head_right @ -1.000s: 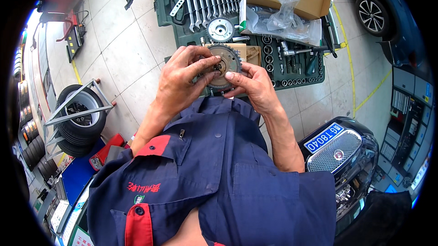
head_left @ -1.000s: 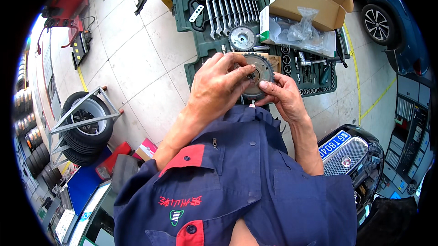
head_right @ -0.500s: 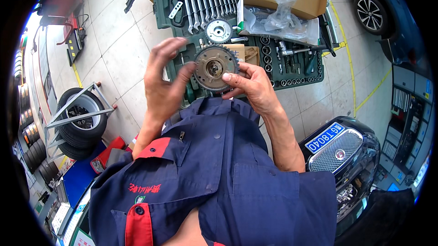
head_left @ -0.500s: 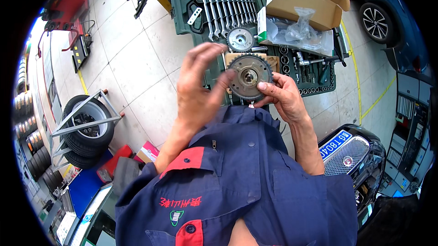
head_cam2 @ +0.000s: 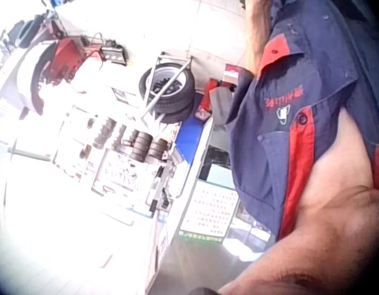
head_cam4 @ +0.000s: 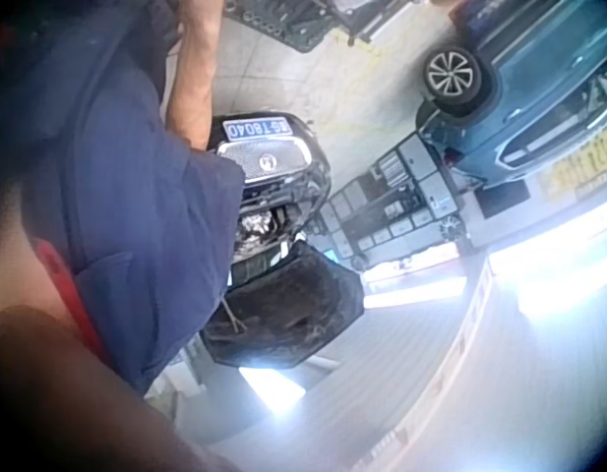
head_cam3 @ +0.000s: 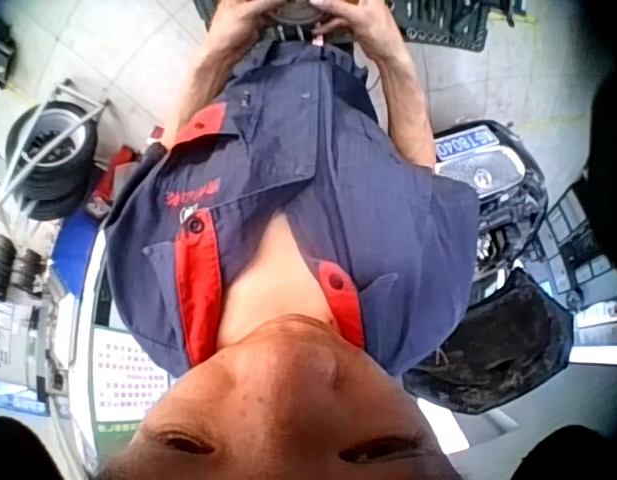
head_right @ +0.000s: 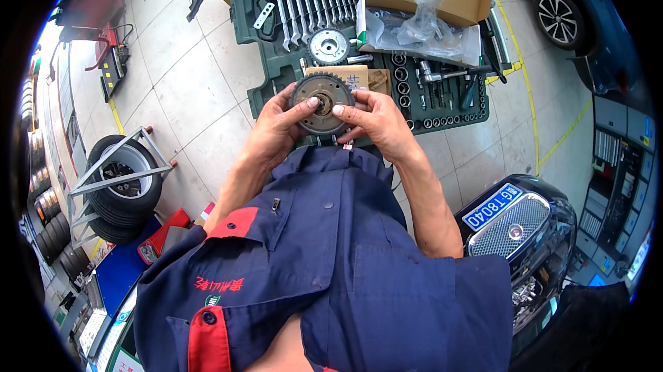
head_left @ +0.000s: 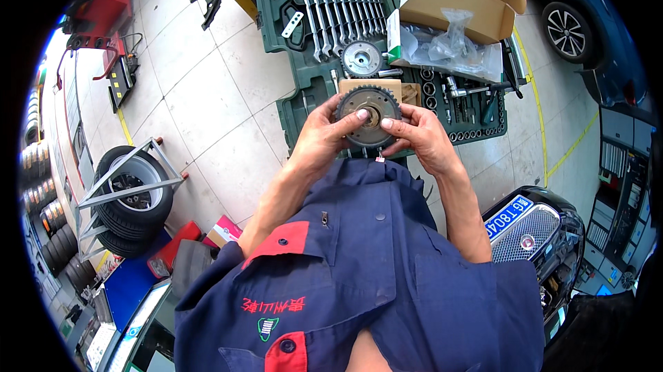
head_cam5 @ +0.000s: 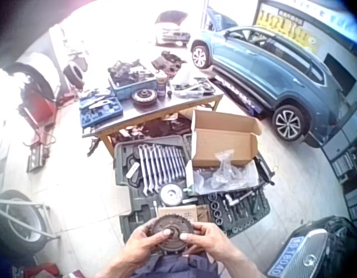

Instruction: The person handles a camshaft gear, aligns it with the engine camshaft, and installs it into the engine bay. They also retrieve and prepare a second gear from a box, spray it with lubricant, and install it into the engine.

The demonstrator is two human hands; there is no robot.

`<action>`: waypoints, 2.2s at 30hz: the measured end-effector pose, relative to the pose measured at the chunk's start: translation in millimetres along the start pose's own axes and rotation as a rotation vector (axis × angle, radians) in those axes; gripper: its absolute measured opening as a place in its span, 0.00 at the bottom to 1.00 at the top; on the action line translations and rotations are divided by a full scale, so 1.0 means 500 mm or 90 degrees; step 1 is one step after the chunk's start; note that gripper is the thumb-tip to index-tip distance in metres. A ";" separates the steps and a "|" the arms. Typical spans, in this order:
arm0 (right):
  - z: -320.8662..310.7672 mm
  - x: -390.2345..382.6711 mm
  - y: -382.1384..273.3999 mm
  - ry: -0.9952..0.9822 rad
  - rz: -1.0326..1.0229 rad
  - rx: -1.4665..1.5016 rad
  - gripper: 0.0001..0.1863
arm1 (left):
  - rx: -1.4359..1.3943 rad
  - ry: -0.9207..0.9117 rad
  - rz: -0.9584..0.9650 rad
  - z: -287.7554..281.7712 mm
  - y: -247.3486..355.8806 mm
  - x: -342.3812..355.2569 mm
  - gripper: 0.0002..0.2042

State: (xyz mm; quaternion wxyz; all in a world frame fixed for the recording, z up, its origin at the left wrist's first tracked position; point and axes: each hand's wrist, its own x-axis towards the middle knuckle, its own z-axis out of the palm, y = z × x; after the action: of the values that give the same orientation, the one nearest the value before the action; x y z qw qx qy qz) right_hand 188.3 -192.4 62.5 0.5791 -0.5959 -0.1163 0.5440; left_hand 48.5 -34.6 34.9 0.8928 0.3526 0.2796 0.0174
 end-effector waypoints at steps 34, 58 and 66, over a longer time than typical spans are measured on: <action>0.041 0.009 0.077 0.365 -0.262 -0.065 0.19 | 0.298 0.136 0.316 0.028 -0.058 0.018 0.21; 0.001 0.057 0.136 -0.126 -0.118 0.705 0.29 | 0.898 -0.081 0.777 -0.002 -0.052 0.046 0.24; 0.013 0.050 0.117 -0.133 -0.113 0.728 0.29 | 0.880 -0.018 0.772 0.010 -0.055 0.049 0.35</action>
State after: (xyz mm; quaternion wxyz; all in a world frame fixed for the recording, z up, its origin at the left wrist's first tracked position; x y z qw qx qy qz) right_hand 163.8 -187.1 3.8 0.8374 -0.1201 0.0893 0.5257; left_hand 67.3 -52.9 8.2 0.3250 0.8942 -0.0156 0.3074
